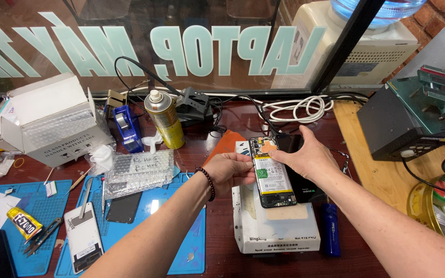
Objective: The person unpacks several smartphone screens from bubble wrap and repeatedly compares them to a disassembled phone chassis on the workbench. They handle each screen by hand, aligning it with the chassis, then set it aside and repeat the process with another screen. No tools are used and no assembly or soldering is shown.
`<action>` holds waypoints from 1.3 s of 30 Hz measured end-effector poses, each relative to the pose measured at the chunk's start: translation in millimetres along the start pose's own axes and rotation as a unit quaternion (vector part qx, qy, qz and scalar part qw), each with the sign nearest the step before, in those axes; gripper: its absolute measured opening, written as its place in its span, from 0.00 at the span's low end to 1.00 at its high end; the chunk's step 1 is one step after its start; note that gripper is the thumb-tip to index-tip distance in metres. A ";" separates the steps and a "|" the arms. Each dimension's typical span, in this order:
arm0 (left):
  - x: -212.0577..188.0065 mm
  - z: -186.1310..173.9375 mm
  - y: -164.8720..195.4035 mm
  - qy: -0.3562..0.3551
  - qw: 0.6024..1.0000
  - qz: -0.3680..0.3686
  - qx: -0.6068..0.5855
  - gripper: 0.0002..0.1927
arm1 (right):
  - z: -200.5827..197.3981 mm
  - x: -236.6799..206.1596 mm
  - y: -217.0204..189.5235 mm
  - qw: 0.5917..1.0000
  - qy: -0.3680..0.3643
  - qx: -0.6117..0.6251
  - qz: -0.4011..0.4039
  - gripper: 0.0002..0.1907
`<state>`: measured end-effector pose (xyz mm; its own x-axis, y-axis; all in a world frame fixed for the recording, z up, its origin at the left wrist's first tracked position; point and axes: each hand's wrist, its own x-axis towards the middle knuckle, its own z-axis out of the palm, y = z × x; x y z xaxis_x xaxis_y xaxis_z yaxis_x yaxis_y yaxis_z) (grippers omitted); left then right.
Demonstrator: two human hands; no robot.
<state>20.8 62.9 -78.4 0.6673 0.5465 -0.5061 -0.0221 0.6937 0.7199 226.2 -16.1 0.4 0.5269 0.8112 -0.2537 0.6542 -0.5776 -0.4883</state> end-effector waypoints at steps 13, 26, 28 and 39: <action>-18.6 39.1 7.4 0.143 0.973 0.047 0.177 0.16 | -1.4 1.2 5.4 0.999 0.012 -0.001 -0.039 0.63; -15.2 60.8 4.8 0.250 0.907 0.044 0.335 0.22 | -11.4 27.8 58.8 0.898 -0.143 0.398 0.122 0.16; -16.0 63.8 5.7 0.266 0.902 0.042 0.337 0.23 | -14.1 27.4 62.3 0.886 -0.163 0.419 0.115 0.12; -19.2 68.5 7.8 0.286 0.883 0.031 0.370 0.21 | -6.3 24.4 82.0 0.832 -0.185 0.519 0.071 0.14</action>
<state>58.9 25.6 -30.6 0.1908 0.8670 -0.4603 0.5886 0.2742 0.7605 296.1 -44.3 -40.6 0.2303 0.8247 -0.5166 -0.3216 -0.4365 -0.8403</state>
